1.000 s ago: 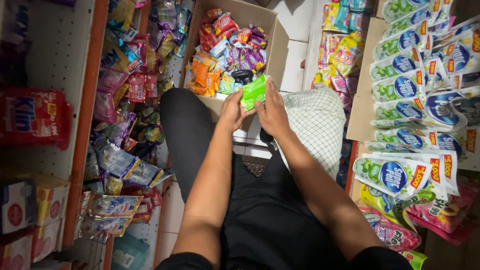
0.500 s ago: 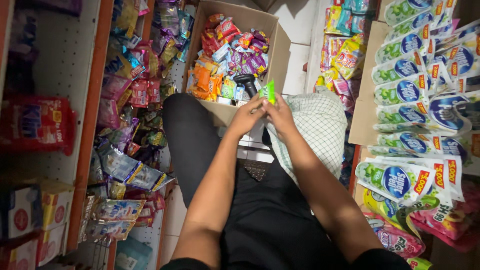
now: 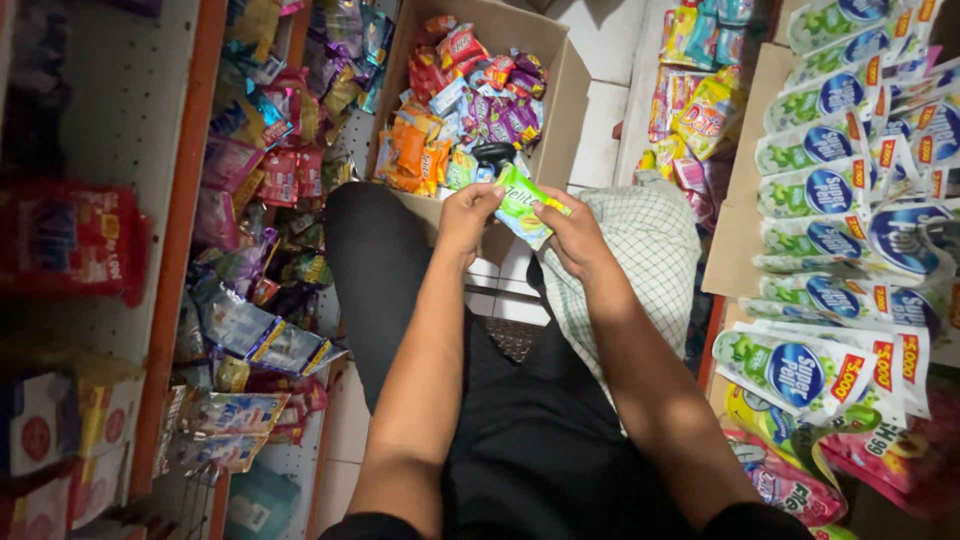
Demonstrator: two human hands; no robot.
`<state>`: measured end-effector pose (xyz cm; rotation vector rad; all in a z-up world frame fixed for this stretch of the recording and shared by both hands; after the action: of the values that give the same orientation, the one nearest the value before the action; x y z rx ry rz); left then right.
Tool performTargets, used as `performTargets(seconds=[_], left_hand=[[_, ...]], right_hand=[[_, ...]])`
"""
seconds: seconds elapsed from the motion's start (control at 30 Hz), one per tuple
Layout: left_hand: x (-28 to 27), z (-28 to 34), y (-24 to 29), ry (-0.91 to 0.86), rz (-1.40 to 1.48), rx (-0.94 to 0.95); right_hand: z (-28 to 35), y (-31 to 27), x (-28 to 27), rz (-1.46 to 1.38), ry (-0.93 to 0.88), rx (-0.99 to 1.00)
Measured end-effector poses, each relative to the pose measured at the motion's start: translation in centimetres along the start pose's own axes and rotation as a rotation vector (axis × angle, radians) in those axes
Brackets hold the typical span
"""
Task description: The person picks up several individual soap packets from a shelf, sits on the floor, and uses a handheld barcode scanner to scan each packet before wiping them with a cloth.
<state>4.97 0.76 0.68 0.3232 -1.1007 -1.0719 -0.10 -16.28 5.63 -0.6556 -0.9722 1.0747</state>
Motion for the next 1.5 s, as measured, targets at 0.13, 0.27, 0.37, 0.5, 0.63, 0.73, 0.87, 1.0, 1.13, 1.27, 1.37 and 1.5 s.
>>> performTargets(seconds=[0.13, 0.27, 0.37, 0.5, 0.63, 0.73, 0.87, 1.0, 1.13, 1.27, 1.37, 1.5], left_hand=[[-0.6, -1.4, -0.8, 0.072, 0.029, 0.092], [0.4, -2.0, -1.4, 0.048, 0.05, 0.147], [0.5, -2.3, -1.8, 0.121, -0.031, 0.233], [-1.2, -2.3, -1.7, 0.198, -0.106, 0.26], [-5.2, -0.8, 1.7, 0.359, -0.187, 0.222], [-8.7, 2.2, 4.6, 0.525, -0.227, 0.523], [-12.0, 8.2, 6.0, 0.763, -0.22, 0.575], [-12.6, 15.3, 7.4, 0.795, -0.133, 0.604], [-12.3, 24.2, 13.2, 0.945, -0.431, 0.703], [-7.7, 30.5, 25.0, 0.917, -0.463, 0.877], [-1.8, 36.0, 35.8, 0.861, -0.525, 0.987], [5.9, 42.4, 48.3, 0.838, -0.693, 1.411]], right_hand=[[-0.1, 0.3, -0.6, 0.065, 0.05, -0.078], [-0.2, 0.3, -1.9, 0.085, 0.112, -0.064], [-0.7, 0.5, -2.0, 0.061, 0.087, -0.08], [-3.6, 2.6, -1.5, 0.12, 0.095, 0.037], [-7.8, 5.3, 2.9, 0.081, -0.084, 0.104], [-10.0, 6.9, 8.4, 0.086, -0.259, 0.216], [-8.2, 7.2, 14.5, 0.225, -0.433, 0.293], [-5.2, 6.8, 19.2, 0.323, -0.67, 0.231], [-2.2, 3.7, 25.4, 0.466, -0.822, -0.004], [2.1, -6.6, 34.2, 0.509, -0.838, -0.303], [6.8, -18.9, 40.9, 0.497, -0.803, -0.674], [11.9, -32.3, 49.3, 0.203, -0.937, -0.874]])
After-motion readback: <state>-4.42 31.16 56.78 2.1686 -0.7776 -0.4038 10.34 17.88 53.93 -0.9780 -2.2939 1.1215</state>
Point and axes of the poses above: each hand's wrist, its own z-axis away from the middle knuckle, its own x-axis out of the palm, y = z × x, the point moved 5 cm from there along -z, towards the middle knuckle, and after that the axes turned 11 degrees about z, right-handed, at the moved point
